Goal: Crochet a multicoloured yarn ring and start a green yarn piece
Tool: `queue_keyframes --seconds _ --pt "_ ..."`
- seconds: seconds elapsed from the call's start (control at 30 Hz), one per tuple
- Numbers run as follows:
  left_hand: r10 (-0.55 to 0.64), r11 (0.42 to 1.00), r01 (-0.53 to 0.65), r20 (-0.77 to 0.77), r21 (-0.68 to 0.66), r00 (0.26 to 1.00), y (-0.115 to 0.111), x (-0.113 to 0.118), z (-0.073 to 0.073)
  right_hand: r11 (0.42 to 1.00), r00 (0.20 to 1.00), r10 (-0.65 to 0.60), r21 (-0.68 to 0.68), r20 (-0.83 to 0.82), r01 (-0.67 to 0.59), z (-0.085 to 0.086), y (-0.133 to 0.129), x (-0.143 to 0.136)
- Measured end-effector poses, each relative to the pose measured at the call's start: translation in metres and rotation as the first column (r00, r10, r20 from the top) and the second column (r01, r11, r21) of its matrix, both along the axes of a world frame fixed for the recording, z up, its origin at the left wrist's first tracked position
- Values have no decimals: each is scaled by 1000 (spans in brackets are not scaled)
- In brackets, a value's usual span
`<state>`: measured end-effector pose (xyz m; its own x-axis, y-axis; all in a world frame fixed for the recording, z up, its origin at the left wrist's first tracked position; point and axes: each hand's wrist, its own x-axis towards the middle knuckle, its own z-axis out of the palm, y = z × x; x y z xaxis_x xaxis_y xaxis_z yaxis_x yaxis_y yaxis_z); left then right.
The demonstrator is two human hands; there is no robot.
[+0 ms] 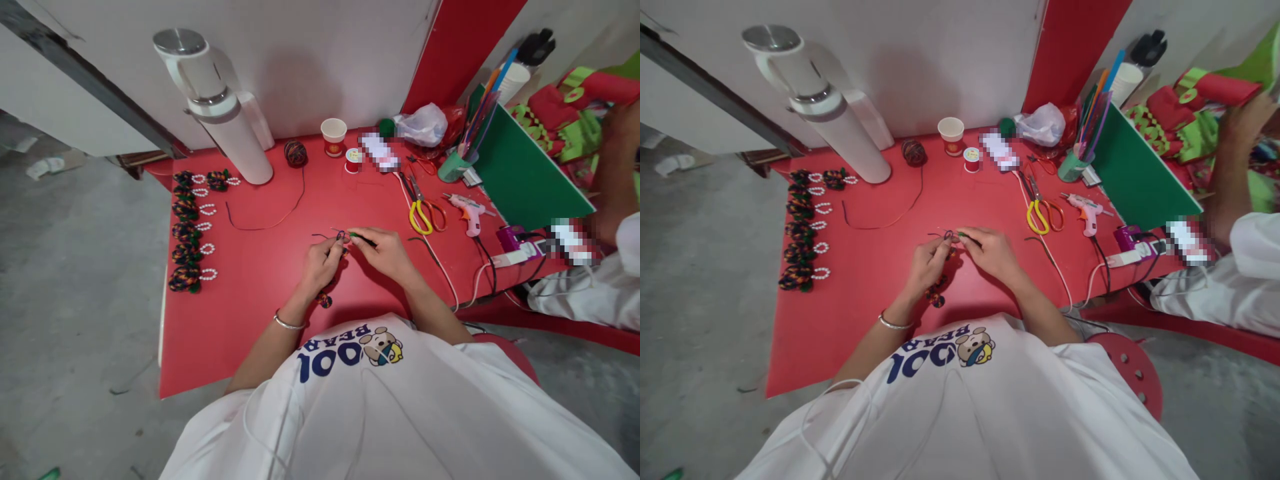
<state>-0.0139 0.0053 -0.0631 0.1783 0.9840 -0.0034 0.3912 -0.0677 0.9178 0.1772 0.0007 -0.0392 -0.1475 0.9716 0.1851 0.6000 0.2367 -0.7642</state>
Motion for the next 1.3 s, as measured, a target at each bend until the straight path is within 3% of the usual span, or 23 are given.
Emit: queue_keyframes --seconds 0.23,0.57,0.9,1.13,1.3 --pt "-3 1000 4 30 -31 1000 1 -4 -9 996 987 -92 6 133 92 -5 0 -3" --pt "95 988 -65 218 -141 971 2 -4 -7 998 978 -49 45 205 41 -1 -8 2" --pt "74 991 -48 204 -126 976 2 -6 -3 999 968 -19 47 250 7 1 -12 3" --pt "95 945 49 416 -323 904 1 -6 10 997 995 -3 81 101 -5 -2 -12 1" --pt "93 924 91 450 -372 888 1 -8 12 997 998 -7 79 63 2 -2 -14 0"
